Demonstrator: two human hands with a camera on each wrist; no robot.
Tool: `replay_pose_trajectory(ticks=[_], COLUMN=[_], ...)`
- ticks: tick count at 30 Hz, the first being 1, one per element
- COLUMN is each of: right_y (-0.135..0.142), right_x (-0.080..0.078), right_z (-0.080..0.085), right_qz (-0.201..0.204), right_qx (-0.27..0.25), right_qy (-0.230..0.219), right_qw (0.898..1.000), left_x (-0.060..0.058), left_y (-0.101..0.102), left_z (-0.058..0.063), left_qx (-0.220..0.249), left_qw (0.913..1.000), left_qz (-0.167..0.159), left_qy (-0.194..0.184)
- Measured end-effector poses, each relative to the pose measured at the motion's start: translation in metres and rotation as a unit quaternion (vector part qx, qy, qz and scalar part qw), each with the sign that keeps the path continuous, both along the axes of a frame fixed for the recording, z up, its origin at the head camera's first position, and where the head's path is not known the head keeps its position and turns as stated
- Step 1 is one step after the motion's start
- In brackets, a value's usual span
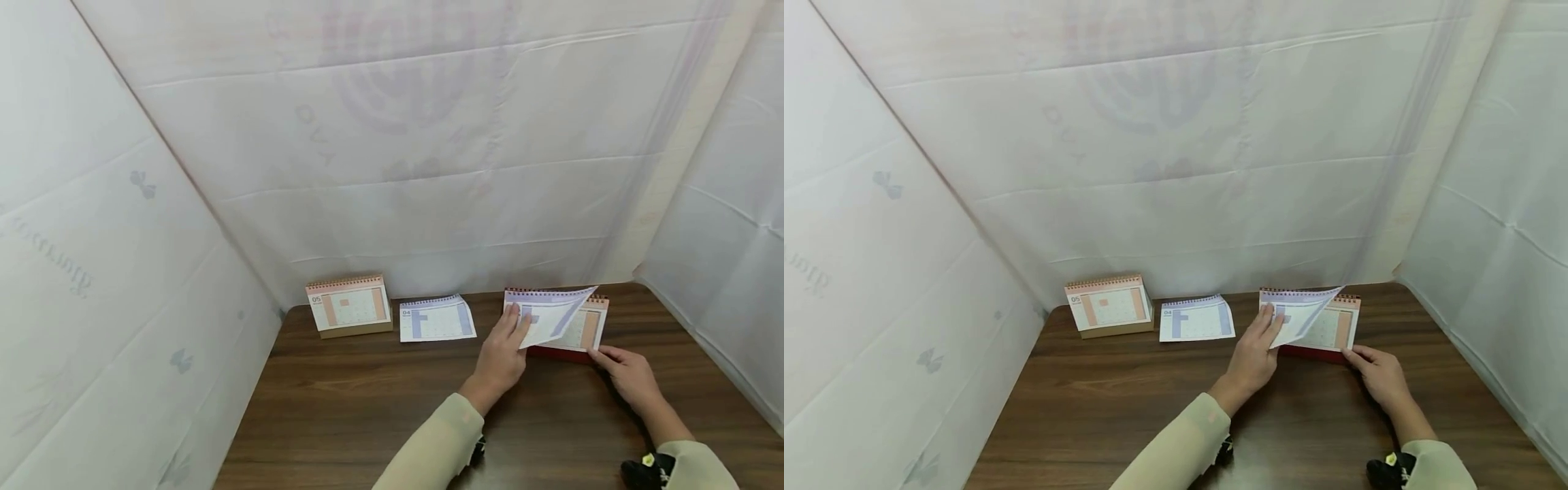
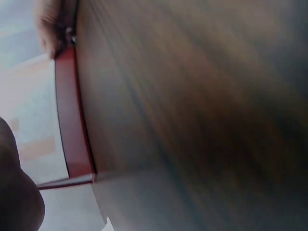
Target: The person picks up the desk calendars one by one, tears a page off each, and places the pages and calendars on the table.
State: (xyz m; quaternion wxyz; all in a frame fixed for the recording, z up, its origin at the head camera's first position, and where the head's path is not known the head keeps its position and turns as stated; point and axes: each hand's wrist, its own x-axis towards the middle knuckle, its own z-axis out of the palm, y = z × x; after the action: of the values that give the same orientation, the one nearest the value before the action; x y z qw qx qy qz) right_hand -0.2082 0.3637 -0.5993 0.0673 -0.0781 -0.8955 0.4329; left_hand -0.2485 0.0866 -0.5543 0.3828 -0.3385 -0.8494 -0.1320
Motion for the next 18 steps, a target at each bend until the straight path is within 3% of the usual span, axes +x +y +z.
replay_pose_trajectory(ticks=[4, 8, 11, 13, 15, 18], right_y=[-0.001, -0.002, -0.002, -0.002, -0.002, -0.002], right_x=[-0.001, -0.002, -0.003, -0.003, -0.003, -0.003], right_z=[-0.001, -0.002, -0.002, -0.002, -0.002, -0.002], right_qz=[-0.002, -0.003, -0.003, -0.001, 0.0, -0.002], right_qx=[-0.002, -0.003, -0.004, -0.006, -0.003, 0.0], right_qy=[-0.003, -0.003, -0.005, -0.005, -0.004, -0.003], right_qw=[1.0, 1.0, 1.0, 1.0, 1.0, 1.0], left_x=[-0.008, -0.009, -0.005, -0.002, 0.001, 0.002], left_y=[-0.007, -0.01, -0.01, -0.009, -0.007, -0.003], left_z=[0.0, -0.001, -0.003, -0.003, -0.003, 0.0], left_qx=[-0.062, -0.087, 0.014, 0.107, 0.198, 0.261], left_qw=[0.9978, 0.995, 0.9899, 0.9739, 0.9498, 0.9277], left_qz=[0.022, 0.034, 0.013, -0.017, -0.045, -0.071], left_qy=[0.007, -0.036, -0.141, -0.2, -0.238, -0.257])
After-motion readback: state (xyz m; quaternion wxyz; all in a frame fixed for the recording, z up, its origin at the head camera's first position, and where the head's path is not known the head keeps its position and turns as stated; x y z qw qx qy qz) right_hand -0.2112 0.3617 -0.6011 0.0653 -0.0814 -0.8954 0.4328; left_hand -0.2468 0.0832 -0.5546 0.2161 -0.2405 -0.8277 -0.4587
